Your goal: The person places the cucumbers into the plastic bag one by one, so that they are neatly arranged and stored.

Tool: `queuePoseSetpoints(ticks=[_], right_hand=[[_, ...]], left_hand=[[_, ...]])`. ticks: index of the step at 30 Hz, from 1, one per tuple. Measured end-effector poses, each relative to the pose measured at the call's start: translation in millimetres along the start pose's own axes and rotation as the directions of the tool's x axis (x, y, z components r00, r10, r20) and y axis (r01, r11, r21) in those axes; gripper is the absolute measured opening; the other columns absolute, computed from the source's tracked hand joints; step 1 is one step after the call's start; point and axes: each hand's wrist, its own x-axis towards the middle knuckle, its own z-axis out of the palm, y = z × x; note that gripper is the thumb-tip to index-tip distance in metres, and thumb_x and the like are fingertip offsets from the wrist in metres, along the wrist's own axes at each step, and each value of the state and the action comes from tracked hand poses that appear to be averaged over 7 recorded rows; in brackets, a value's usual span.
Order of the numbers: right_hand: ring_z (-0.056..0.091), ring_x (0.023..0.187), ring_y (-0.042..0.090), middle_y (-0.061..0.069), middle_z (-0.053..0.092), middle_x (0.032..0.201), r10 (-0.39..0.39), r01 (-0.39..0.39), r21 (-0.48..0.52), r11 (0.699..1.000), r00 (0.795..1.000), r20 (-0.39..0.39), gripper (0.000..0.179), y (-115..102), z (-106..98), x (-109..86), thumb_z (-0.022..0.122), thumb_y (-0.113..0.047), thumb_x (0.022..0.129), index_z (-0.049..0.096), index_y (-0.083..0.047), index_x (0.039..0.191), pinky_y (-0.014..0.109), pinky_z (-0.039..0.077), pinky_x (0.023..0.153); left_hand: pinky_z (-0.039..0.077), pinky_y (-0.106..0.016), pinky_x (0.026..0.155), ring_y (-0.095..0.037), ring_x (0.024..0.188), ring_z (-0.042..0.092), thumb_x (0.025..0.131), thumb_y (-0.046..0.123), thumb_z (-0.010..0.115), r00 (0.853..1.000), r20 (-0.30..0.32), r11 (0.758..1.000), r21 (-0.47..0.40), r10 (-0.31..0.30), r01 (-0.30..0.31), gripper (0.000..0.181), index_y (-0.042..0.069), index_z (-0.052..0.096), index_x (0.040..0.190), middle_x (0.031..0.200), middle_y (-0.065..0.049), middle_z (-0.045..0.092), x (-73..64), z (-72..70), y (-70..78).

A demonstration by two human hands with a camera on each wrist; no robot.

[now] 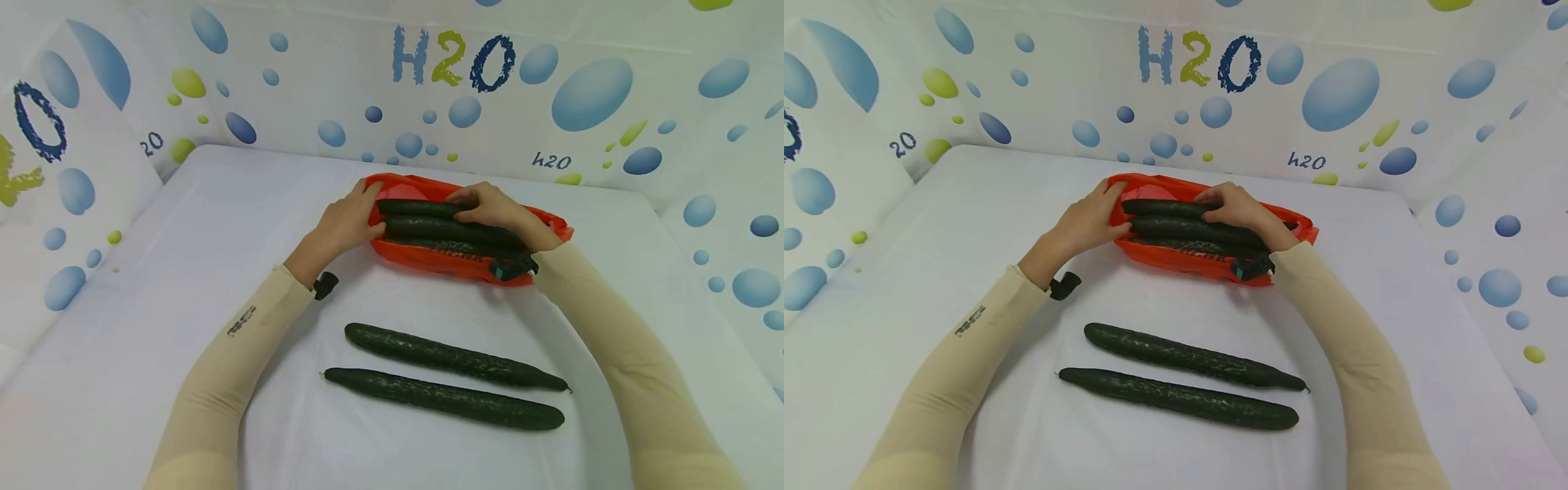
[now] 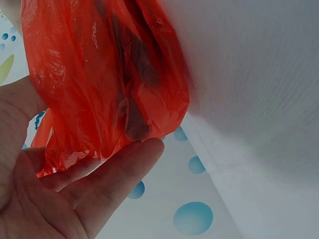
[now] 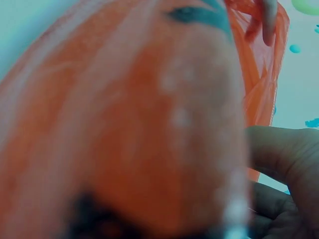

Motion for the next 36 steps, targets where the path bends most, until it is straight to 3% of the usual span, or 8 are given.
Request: queuePoseSetpoints(ticks=[21, 36], right_hand=[[0.057, 0.116, 0.035, 0.023, 0.061, 0.126, -0.008, 0.010, 0.021, 1.000, 0.998, -0.069, 0.035, -1, 4, -8.3, 0.060, -0.003, 0.092, 0.061, 0.005, 0.126, 0.049, 0.043, 0.104], [0.051, 0.123, 0.033, 0.019, 0.061, 0.126, -0.039, 0.040, 0.017, 0.999, 0.996, -0.086, 0.033, -14, 5, -27.7, 0.063, -0.008, 0.092, 0.063, 0.000, 0.124, 0.052, 0.041, 0.105]], left_hand=[[0.050, -0.054, 0.094, -0.036, 0.125, 0.050, 0.093, 0.023, 0.063, 0.998, -0.035, 0.999, 0.007, 0.052, -0.052, 0.072, 0.002, 0.026, 0.151, 0.148, -0.021, 0.036, 0.0, 0.3, -0.3], [0.050, -0.055, 0.095, -0.036, 0.125, 0.050, 0.093, 0.025, 0.063, 0.997, -0.034, 0.998, 0.006, 0.068, -0.068, 0.072, 0.003, 0.025, 0.151, 0.147, -0.021, 0.037, -1.4, -1.6, -0.3]])
